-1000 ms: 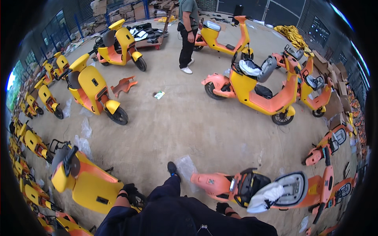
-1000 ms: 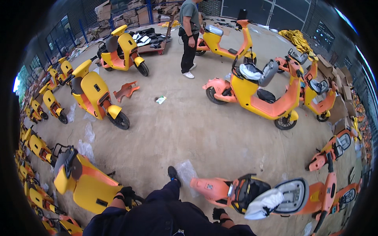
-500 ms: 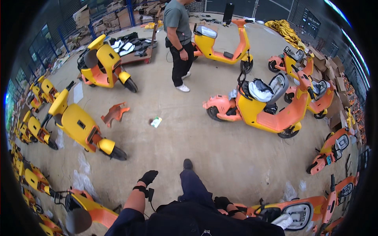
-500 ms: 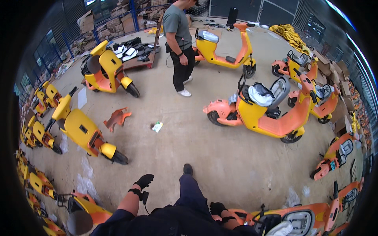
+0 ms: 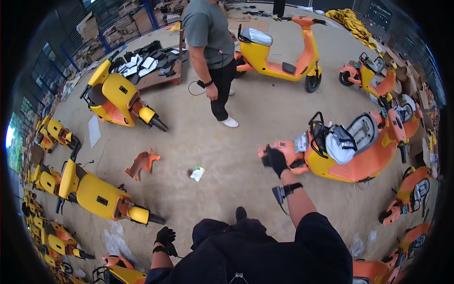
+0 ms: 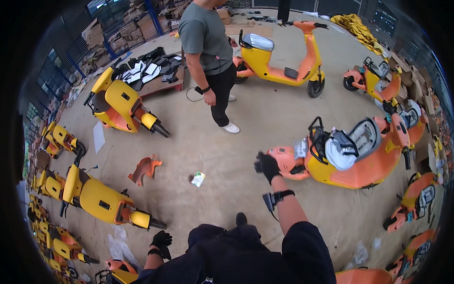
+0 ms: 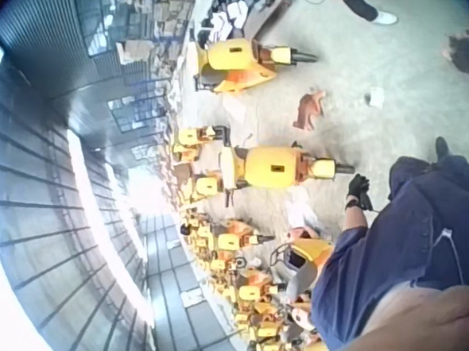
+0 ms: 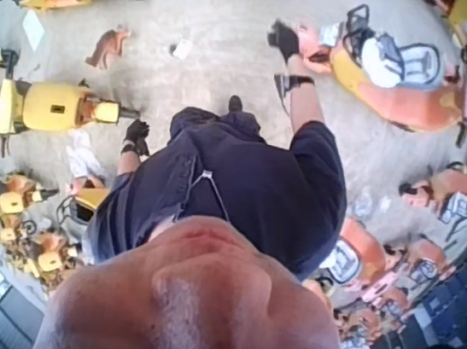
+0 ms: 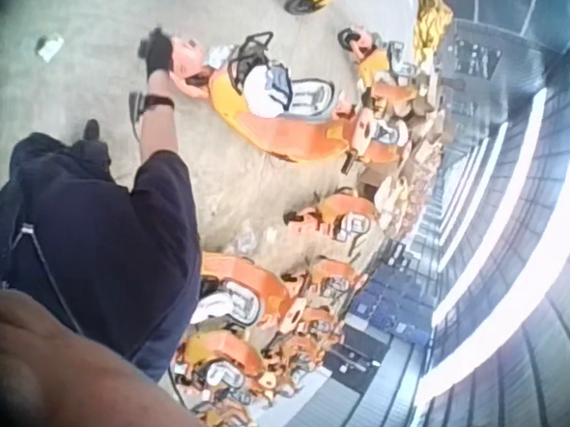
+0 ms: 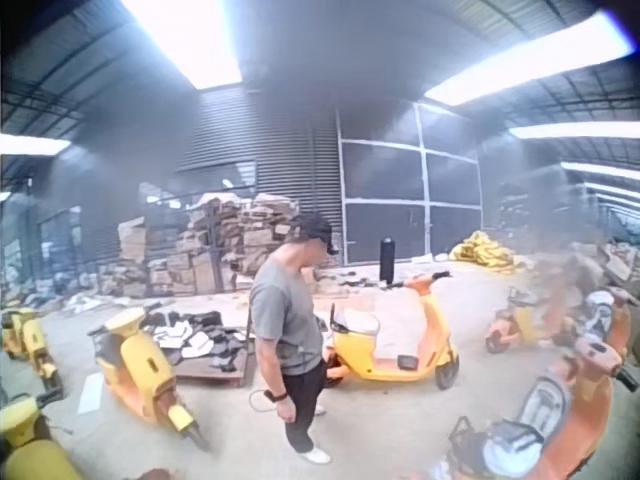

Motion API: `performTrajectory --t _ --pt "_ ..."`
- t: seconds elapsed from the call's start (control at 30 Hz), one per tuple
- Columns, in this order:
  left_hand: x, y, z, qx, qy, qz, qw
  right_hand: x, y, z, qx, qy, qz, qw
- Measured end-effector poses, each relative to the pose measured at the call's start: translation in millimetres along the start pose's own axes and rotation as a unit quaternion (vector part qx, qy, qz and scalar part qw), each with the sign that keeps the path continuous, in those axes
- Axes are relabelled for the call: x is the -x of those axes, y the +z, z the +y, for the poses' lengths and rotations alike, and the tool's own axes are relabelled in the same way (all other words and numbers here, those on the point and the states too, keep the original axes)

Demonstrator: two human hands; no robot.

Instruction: The person places a protective silver cover onto the seat of a scooter, then moves between several other scooters, handling covers and reaching into the under-seat compartments by hand.

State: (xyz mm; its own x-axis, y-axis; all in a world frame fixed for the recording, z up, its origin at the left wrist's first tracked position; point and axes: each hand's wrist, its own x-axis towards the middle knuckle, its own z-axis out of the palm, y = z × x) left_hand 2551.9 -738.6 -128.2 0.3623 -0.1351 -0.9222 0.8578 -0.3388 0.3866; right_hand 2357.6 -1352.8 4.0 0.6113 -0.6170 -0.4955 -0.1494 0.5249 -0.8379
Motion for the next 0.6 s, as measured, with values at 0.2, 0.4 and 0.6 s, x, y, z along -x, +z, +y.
performTrajectory --t 0.2,0.4,0.6 --pt "-52 40 81 -0.073 -0.018 -0.028 0.997 -78 76 -75 0.113 0.024 -0.046 0.992" --pt "-154 60 176 -0.041 -0.033 -0.117 0.992 -77 -43 112 0.713 0.036 -0.129 0.689" --pt "-249 109 335 -0.142 -0.076 -0.15 0.976 1 -63 158 0.006 0.473 0.234 0.85"
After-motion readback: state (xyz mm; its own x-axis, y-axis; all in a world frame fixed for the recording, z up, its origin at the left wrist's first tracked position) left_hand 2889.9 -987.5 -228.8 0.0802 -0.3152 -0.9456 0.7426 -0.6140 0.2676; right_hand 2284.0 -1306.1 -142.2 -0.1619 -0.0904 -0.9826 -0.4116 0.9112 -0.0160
